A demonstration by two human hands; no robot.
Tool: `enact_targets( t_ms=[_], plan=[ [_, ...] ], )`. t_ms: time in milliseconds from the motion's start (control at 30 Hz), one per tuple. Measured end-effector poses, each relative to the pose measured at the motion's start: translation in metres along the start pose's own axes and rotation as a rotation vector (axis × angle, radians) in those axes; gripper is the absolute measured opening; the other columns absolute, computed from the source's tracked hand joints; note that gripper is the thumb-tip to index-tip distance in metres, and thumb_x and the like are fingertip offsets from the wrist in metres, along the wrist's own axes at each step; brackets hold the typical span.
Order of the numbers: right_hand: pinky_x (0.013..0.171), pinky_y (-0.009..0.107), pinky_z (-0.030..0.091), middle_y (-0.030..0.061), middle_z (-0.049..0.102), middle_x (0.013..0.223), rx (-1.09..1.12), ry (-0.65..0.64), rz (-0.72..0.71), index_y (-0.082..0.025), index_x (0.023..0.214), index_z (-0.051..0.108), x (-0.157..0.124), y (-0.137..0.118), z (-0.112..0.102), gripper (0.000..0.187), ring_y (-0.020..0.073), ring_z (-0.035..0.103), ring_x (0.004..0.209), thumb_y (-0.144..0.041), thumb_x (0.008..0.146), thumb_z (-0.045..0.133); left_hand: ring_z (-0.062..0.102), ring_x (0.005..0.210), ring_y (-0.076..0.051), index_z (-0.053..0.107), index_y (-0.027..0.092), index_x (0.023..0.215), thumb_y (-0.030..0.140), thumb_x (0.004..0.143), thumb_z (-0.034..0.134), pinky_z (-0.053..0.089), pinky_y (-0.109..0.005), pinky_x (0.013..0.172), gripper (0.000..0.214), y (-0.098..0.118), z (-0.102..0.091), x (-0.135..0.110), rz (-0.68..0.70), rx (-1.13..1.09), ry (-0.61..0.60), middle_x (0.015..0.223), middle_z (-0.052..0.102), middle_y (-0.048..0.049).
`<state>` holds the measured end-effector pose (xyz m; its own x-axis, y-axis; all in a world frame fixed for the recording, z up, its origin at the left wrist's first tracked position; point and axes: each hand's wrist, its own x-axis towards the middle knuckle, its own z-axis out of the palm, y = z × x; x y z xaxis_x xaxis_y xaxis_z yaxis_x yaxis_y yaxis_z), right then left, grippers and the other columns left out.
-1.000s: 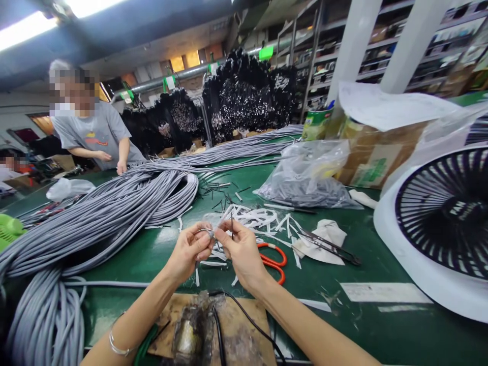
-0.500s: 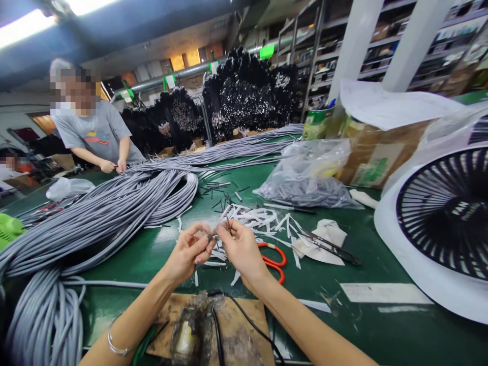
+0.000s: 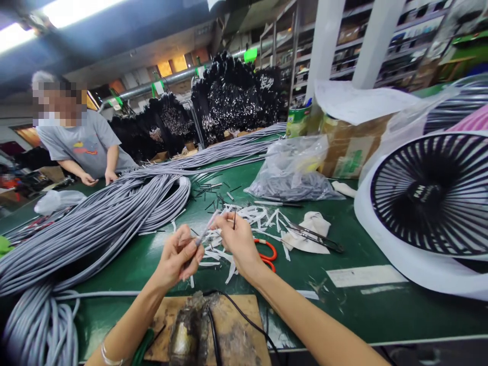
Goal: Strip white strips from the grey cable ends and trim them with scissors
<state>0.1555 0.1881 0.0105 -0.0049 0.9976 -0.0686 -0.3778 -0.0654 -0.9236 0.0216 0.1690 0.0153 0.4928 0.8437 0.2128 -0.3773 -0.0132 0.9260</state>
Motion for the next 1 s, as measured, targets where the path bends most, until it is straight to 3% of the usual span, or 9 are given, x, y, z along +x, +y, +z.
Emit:
enact_targets(
  t_ms=[167, 267, 333, 433, 567, 700, 800, 900, 1000],
  plan=[
    [0.034, 0.015, 0.005, 0.0014, 0.067, 0.078, 0.263, -0.371, 0.084, -0.022, 0.100, 0.045, -0.009, -0.018, -0.005, 0.058, -0.0029, 0.011, 0.033, -0.050, 0.055, 0.068, 0.037, 0.022, -0.001, 0.032, 0.020, 0.078, 0.033, 0.077, 0.062, 0.016, -0.010, 0.023, 0.033, 0.005, 0.000, 0.000, -0.107, -0.108, -0.069, 0.058, 0.060, 0.0032],
    [0.033, 0.014, 0.009, 0.0034, 0.068, 0.081, 0.279, -0.467, 0.102, -0.023, 0.105, 0.047, -0.012, -0.018, -0.007, 0.064, -0.0037, 0.014, 0.033, -0.049, 0.053, 0.072, 0.033, 0.021, 0.000, 0.032, 0.020, 0.078, 0.032, 0.075, 0.065, 0.013, -0.010, 0.023, 0.036, 0.003, -0.004, 0.001, -0.109, -0.175, -0.040, 0.057, 0.060, 0.0038],
    [0.034, 0.013, 0.019, 0.0020, 0.068, 0.078, 0.219, -0.414, 0.088, -0.023, 0.105, 0.048, -0.013, -0.015, -0.005, 0.066, -0.0021, 0.027, 0.033, -0.040, 0.048, 0.078, 0.031, 0.021, 0.001, 0.028, 0.021, 0.075, 0.032, 0.073, 0.067, 0.013, -0.009, 0.023, 0.040, -0.001, -0.007, 0.002, -0.107, -0.215, -0.035, 0.057, 0.060, 0.0049],
    [0.039, 0.016, 0.033, -0.0010, 0.066, 0.066, 0.063, -0.219, 0.087, -0.022, 0.096, 0.053, -0.013, -0.010, -0.001, 0.061, 0.0059, 0.049, 0.042, -0.027, 0.042, 0.081, 0.034, 0.021, -0.001, 0.026, 0.022, 0.073, 0.036, 0.070, 0.069, 0.016, -0.009, 0.022, 0.045, -0.009, -0.010, 0.004, -0.107, -0.216, -0.038, 0.054, 0.060, 0.0061],
    [0.036, 0.020, 0.039, -0.0006, 0.062, 0.054, -0.053, -0.030, 0.043, -0.022, 0.078, 0.057, -0.012, -0.005, 0.000, 0.046, 0.0118, 0.054, 0.043, -0.025, 0.038, 0.080, 0.033, 0.022, -0.002, 0.026, 0.022, 0.075, 0.040, 0.059, 0.075, 0.020, -0.010, 0.025, 0.055, -0.014, -0.009, 0.007, -0.097, -0.179, 0.046, 0.046, 0.054, 0.0100],
    [0.049, 0.021, 0.051, 0.0005, 0.066, 0.063, -0.165, 0.080, -0.110, -0.024, 0.077, 0.057, -0.014, -0.002, -0.002, 0.043, 0.0164, 0.063, 0.056, -0.025, 0.040, 0.079, 0.029, 0.025, -0.001, 0.034, 0.020, 0.083, 0.044, 0.050, 0.078, 0.017, -0.011, 0.029, 0.060, -0.010, -0.003, 0.008, -0.072, -0.155, 0.259, 0.041, 0.049, 0.0105],
    [0.047, 0.021, 0.050, 0.0001, 0.066, 0.063, -0.205, 0.031, -0.184, -0.022, 0.080, 0.056, -0.017, -0.002, -0.001, 0.047, 0.0151, 0.062, 0.052, -0.028, 0.040, 0.079, 0.027, 0.027, 0.000, 0.043, 0.015, 0.091, 0.044, 0.049, 0.078, 0.013, -0.013, 0.031, 0.062, -0.003, 0.002, 0.008, -0.027, -0.143, 0.394, 0.041, 0.048, 0.0089],
    [0.037, 0.018, 0.040, 0.0000, 0.065, 0.062, -0.175, -0.074, -0.270, -0.020, 0.082, 0.053, -0.019, -0.003, 0.001, 0.044, 0.0078, 0.050, 0.040, -0.032, 0.047, 0.077, 0.025, 0.029, 0.002, 0.050, 0.011, 0.089, 0.042, 0.050, 0.078, 0.010, -0.014, 0.033, 0.057, 0.003, 0.002, 0.009, 0.040, -0.151, 0.507, 0.043, 0.046, 0.0085],
    [0.035, 0.017, 0.031, -0.0013, 0.062, 0.059, -0.120, -0.157, -0.312, -0.020, 0.083, 0.051, -0.018, -0.009, -0.001, 0.041, 0.0048, 0.043, 0.037, -0.032, 0.052, 0.075, 0.025, 0.031, 0.002, 0.055, 0.009, 0.081, 0.041, 0.052, 0.077, 0.010, -0.015, 0.035, 0.048, 0.005, -0.002, 0.010, 0.050, -0.135, 0.508, 0.045, 0.046, 0.0070]
  ],
)
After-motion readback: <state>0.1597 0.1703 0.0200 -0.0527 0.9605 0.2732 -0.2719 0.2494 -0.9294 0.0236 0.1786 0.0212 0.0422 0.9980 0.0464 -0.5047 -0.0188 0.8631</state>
